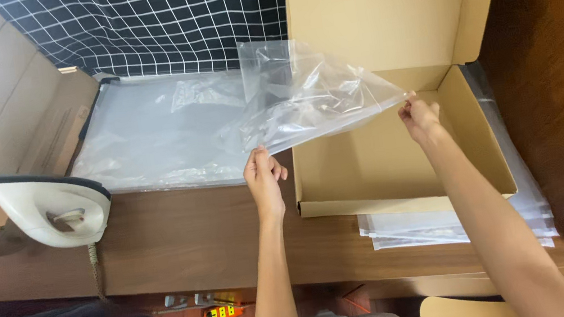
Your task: The person hangs a pair of denim shorts on a green hanger and places it on a clothing rack. They then prepare a cardboard box with a plastic bag and fold a grey t-shirt on a table next to an iron.
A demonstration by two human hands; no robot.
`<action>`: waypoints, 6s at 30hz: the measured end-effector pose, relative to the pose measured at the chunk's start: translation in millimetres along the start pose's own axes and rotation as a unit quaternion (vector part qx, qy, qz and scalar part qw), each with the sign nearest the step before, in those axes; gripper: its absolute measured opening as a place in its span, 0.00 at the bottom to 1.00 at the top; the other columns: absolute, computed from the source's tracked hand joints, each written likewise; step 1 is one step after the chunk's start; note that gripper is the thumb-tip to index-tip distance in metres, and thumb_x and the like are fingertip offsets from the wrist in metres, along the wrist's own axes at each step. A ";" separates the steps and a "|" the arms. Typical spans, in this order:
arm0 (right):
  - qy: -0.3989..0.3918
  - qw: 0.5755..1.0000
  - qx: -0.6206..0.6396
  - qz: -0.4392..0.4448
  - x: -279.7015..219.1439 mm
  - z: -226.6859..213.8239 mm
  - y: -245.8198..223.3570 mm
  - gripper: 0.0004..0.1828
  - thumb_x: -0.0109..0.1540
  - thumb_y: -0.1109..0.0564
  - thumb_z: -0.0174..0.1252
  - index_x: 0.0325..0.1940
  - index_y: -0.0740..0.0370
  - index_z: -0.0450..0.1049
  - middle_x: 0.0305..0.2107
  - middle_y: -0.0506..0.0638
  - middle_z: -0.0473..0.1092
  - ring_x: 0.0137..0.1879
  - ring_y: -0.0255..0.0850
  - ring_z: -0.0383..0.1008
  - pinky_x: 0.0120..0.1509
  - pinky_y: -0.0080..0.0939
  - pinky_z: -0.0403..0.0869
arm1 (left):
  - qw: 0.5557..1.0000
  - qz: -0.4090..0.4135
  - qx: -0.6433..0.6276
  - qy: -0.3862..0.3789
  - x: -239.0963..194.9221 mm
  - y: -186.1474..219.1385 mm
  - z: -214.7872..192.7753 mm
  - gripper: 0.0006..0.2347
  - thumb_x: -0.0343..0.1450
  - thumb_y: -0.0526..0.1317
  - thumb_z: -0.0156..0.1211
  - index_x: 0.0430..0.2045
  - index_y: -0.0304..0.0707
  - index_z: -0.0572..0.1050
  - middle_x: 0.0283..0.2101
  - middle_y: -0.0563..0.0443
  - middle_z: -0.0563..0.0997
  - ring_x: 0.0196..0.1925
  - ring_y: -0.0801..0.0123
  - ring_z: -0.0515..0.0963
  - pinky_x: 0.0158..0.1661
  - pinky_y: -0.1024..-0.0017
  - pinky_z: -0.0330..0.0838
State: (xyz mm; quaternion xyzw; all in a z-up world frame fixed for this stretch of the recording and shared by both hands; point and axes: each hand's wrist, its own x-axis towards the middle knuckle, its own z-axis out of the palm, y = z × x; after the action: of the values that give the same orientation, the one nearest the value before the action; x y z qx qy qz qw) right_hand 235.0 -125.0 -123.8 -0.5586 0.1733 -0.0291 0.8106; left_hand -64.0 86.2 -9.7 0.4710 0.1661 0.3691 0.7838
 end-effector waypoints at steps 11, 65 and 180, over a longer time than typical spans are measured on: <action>-0.358 0.908 -0.036 0.215 -146.7 35.7 -30.3 0.09 0.58 0.51 0.49 0.34 0.58 0.65 0.26 0.44 0.65 0.32 0.35 0.72 0.40 0.37 0.74 | 0.976 -0.135 0.071 -0.158 8.3 -30.0 7.5 0.30 0.66 0.65 0.28 0.30 0.34 0.68 0.33 0.42 0.70 0.38 0.62 0.71 0.34 0.72 0.70; -0.015 0.954 -0.271 -0.128 -120.3 -116.4 -100.5 0.11 0.59 0.47 0.53 0.31 0.57 0.68 0.17 0.44 0.58 0.18 0.33 0.57 0.17 0.29 0.53 | 0.905 0.121 0.391 -0.118 150.8 -75.3 -89.3 0.05 0.65 0.32 0.53 0.29 0.30 0.74 0.28 0.34 0.74 0.30 0.54 0.74 0.31 0.65 0.70; -0.144 0.820 -0.464 -0.302 -142.5 309.7 190.7 0.26 0.50 0.54 0.63 0.49 0.55 0.61 0.31 0.60 0.69 0.41 0.57 0.70 0.46 0.54 0.69 | 0.632 -0.127 0.762 0.052 319.7 10.3 -282.1 0.21 0.67 0.46 0.49 0.53 0.38 0.61 0.60 0.32 0.51 0.65 0.44 0.42 0.47 0.28 0.28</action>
State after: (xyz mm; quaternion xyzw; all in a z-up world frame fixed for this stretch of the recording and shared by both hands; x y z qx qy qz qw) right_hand 170.4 258.0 -165.2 -0.8908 -0.1301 -0.1077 0.4218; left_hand -24.9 497.8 -114.2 0.8551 0.4870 0.0314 0.1748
